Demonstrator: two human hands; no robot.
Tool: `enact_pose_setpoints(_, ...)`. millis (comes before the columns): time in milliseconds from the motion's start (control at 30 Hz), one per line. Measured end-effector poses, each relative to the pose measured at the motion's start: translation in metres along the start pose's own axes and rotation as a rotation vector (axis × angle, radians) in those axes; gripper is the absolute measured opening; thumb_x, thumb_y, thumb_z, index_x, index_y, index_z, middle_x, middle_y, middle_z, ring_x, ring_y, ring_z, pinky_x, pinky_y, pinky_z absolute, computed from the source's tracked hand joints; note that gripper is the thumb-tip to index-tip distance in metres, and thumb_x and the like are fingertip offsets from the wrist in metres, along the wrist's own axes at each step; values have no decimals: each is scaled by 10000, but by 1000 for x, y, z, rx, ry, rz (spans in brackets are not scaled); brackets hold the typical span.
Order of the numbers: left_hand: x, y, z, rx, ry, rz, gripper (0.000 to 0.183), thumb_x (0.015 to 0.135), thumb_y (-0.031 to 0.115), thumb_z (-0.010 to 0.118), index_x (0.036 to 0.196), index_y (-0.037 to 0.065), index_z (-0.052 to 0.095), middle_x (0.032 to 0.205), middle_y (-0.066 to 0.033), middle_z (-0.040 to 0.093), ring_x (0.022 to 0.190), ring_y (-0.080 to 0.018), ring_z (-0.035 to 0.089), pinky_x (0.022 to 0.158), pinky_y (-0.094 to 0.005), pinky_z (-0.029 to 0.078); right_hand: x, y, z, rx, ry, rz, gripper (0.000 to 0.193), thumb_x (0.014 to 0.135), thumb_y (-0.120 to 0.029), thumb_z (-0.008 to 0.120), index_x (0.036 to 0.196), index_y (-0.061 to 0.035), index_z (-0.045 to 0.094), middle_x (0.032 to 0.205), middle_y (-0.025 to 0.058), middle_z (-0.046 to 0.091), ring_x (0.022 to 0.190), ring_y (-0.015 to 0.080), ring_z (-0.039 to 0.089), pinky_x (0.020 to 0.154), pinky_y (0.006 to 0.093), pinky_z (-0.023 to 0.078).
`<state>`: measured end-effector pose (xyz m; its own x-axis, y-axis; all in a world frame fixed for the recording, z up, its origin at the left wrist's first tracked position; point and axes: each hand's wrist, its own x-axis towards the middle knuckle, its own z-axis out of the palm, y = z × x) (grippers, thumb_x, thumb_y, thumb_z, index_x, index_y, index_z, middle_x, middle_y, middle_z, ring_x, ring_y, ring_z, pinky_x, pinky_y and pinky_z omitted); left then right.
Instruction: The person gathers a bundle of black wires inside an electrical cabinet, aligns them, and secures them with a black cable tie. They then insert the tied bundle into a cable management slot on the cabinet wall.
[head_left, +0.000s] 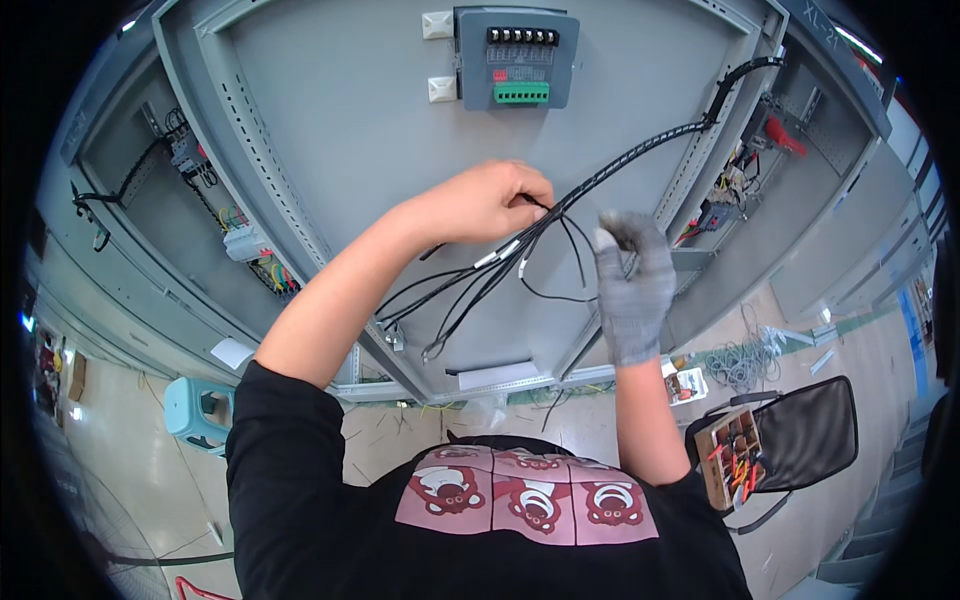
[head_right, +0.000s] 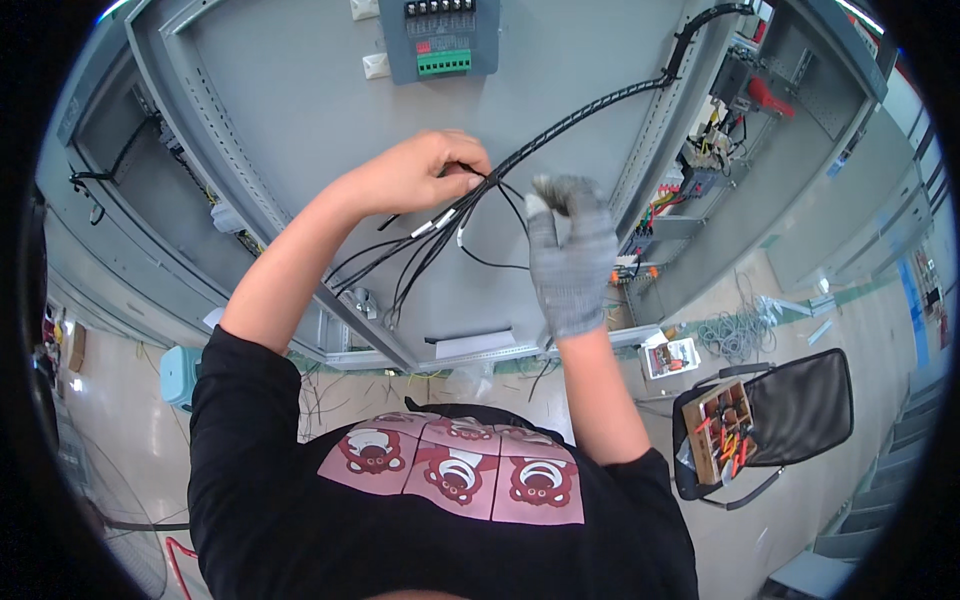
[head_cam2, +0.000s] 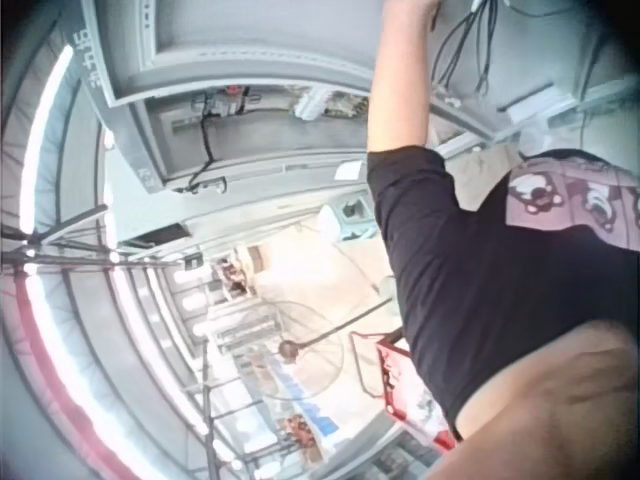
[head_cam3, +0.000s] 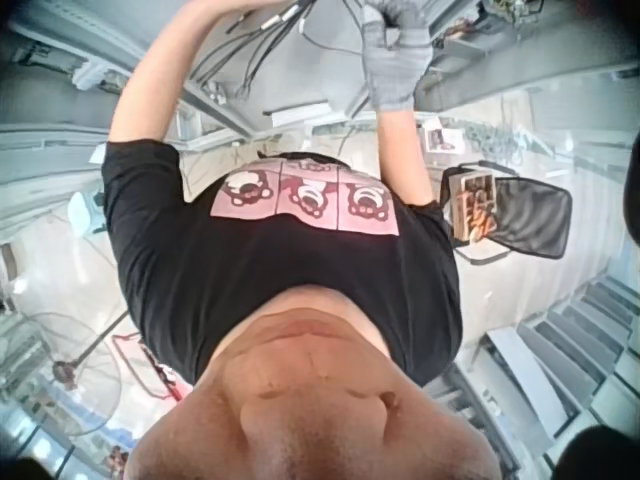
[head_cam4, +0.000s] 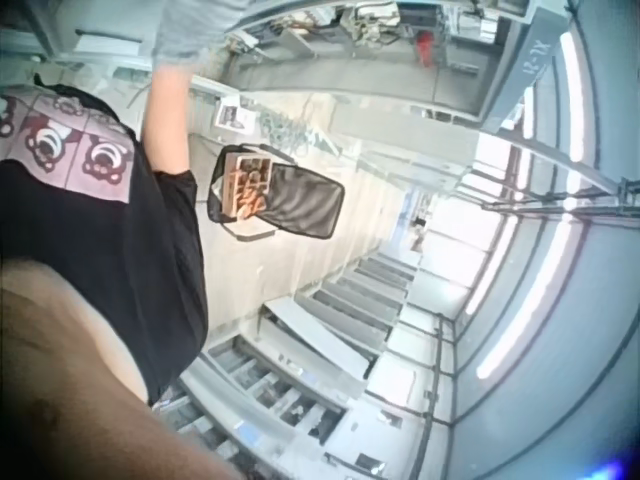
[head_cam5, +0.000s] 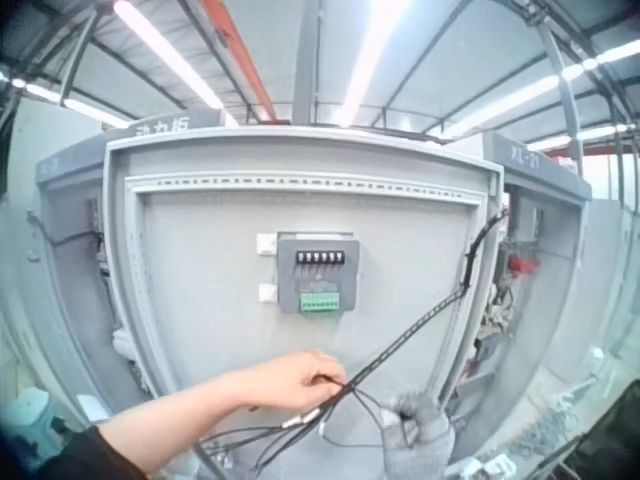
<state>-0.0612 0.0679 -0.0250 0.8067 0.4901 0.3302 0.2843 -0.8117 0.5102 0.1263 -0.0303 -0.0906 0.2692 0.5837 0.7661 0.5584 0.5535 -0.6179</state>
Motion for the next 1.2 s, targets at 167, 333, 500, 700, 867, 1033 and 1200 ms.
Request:
enact_pose_setpoints(167, 3, -1, 4, -86, -53, -49, 130, 844, 108, 582, 894, -11, 604, 832, -63, 578, 767, -172, 503, 693, -304, 424, -46, -20, 1, 81, -106, 70, 167, 844, -1, 662, 1009, -24, 657, 913, 99, 664, 793, 197, 653, 760, 310, 527)
enact_pose_setpoints(333, 4, -9, 6, -259, -109, -42, 162, 885, 147, 569, 894, -14, 579, 780, -27, 505, 737, -129, 449, 669, -282, 395, -60, -26, 19, 54, -125, 149, 194, 861, -17, 645, 1056, -24, 646, 955, 112, 668, 852, 215, 664, 803, 313, 525)
enact_pose_setpoints(500, 5, -11, 9, -256, -111, 77, 157, 918, 140, 563, 912, -15, 581, 797, -42, 518, 732, -153, 458, 697, -300, 408, -66, -26, 24, 92, -166, 279, 189, 909, -48, 611, 1092, -3, 617, 908, 103, 665, 802, 180, 656, 780, 316, 532)
enact_pose_setpoints(700, 4, -11, 8, 143, -32, 275, 162, 939, 147, 546, 954, 4, 621, 733, -76, 544, 767, -250, 505, 796, -375, 436, -57, -52, 8, 581, -307, 699, 188, 981, -43, 470, 1107, 11, 600, 935, 67, 630, 779, 129, 670, 643, 244, 556)
enact_pose_setpoints(867, 5, -7, 7, 232, 10, 373, 154, 928, 153, 554, 933, 16, 624, 736, -102, 553, 768, -263, 505, 810, -368, 440, -52, -36, 16, 704, -268, 763, 194, 945, -20, 502, 1127, 33, 544, 968, 116, 627, 779, 190, 696, 617, 260, 590)
enact_pose_setpoints(1033, 7, -12, 10, 190, 29, 397, 148, 927, 142, 548, 920, 5, 603, 755, -113, 532, 740, -282, 512, 745, -377, 448, -43, -24, 21, 744, -283, 805, 197, 912, -64, 612, 1089, 11, 567, 914, 95, 654, 756, 186, 695, 606, 262, 580)
enact_pose_setpoints(1200, 4, -6, 12, 68, -26, 273, 134, 918, 120, 545, 958, 1, 593, 788, -126, 517, 765, -296, 528, 701, -383, 444, -34, -19, 28, 451, -133, 669, 149, 839, -144, 746, 865, -32, 650, 710, -10, 613, 611, 54, 517, 564, 220, 448)
